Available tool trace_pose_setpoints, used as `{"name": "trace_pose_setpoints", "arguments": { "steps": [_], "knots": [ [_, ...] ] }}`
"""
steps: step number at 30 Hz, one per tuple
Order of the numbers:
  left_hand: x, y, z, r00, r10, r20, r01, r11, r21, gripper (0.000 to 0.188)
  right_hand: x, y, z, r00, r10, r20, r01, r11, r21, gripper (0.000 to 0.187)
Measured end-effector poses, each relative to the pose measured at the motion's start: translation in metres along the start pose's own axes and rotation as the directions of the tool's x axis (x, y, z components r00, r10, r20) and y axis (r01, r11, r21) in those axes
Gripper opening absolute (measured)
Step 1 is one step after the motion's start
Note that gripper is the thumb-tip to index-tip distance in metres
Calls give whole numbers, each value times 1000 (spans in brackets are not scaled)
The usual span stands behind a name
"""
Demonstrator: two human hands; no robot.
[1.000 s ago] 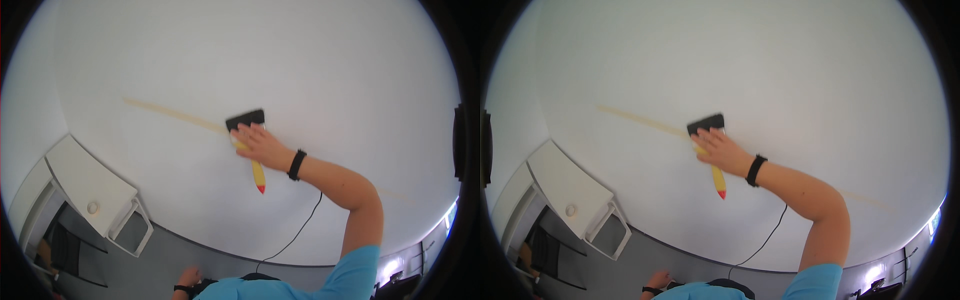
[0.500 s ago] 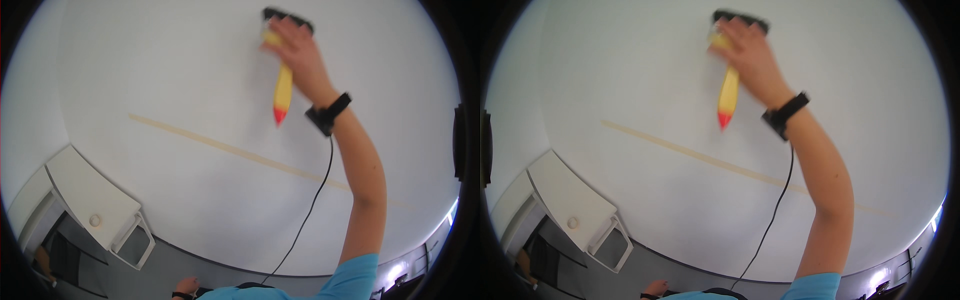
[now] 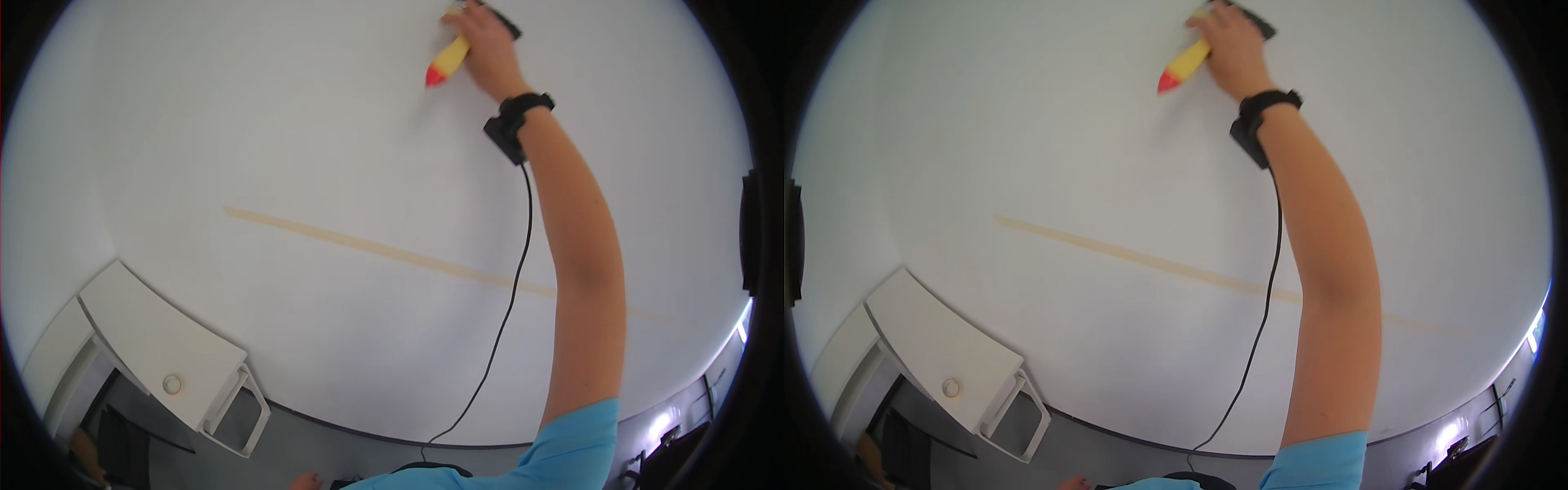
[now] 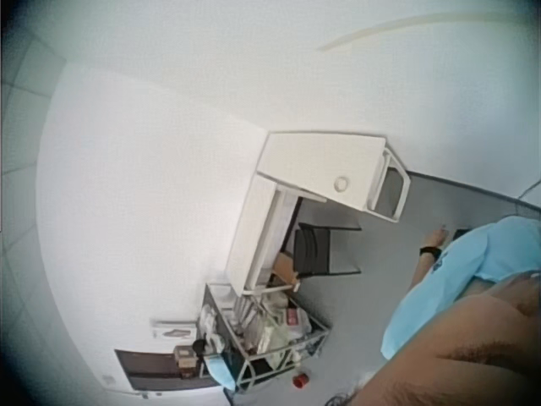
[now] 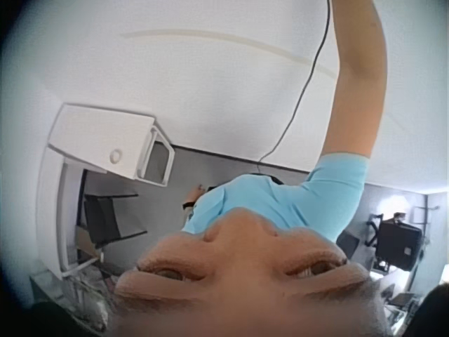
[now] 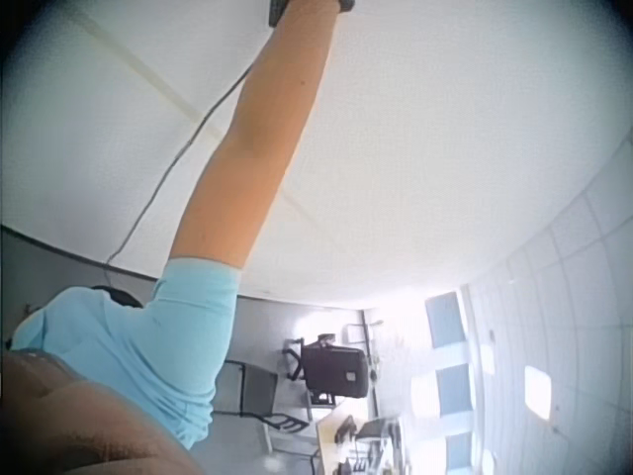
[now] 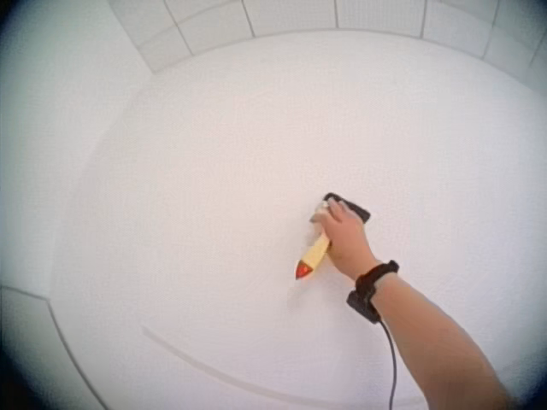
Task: Painting a beige line on a white wall using a brush along a masking tape guide.
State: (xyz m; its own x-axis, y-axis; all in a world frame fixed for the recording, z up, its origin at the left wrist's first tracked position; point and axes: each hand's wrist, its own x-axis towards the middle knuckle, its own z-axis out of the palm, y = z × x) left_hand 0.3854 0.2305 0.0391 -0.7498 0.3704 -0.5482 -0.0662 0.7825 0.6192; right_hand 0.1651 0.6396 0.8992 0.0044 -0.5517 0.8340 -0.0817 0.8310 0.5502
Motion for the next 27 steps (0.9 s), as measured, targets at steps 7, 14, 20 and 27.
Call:
{"name": "trace_pose_setpoints", "arguments": {
  "steps": [7, 14, 20, 27],
  "knots": [
    [68, -67, 36, 996, 37, -80, -38, 999, -16, 53, -101, -103, 24, 884, -303, 356, 260, 951, 165, 30],
    [20, 42, -12, 994, 74, 80, -85, 985, 150, 50, -224, -174, -2, 567, -600, 564, 296, 788, 540, 16],
    [11, 42, 8, 999, 21, 24, -21, 1000, 6, 49, -172, -199, -29, 591, -704, 393, 428, 687, 588, 12],
    [12, 47, 11, 993, 36, -110, -34, 999, 15, 44, -13, -101, -27, 893, -449, 23, 429, 867, 253, 31]
  ]
}}
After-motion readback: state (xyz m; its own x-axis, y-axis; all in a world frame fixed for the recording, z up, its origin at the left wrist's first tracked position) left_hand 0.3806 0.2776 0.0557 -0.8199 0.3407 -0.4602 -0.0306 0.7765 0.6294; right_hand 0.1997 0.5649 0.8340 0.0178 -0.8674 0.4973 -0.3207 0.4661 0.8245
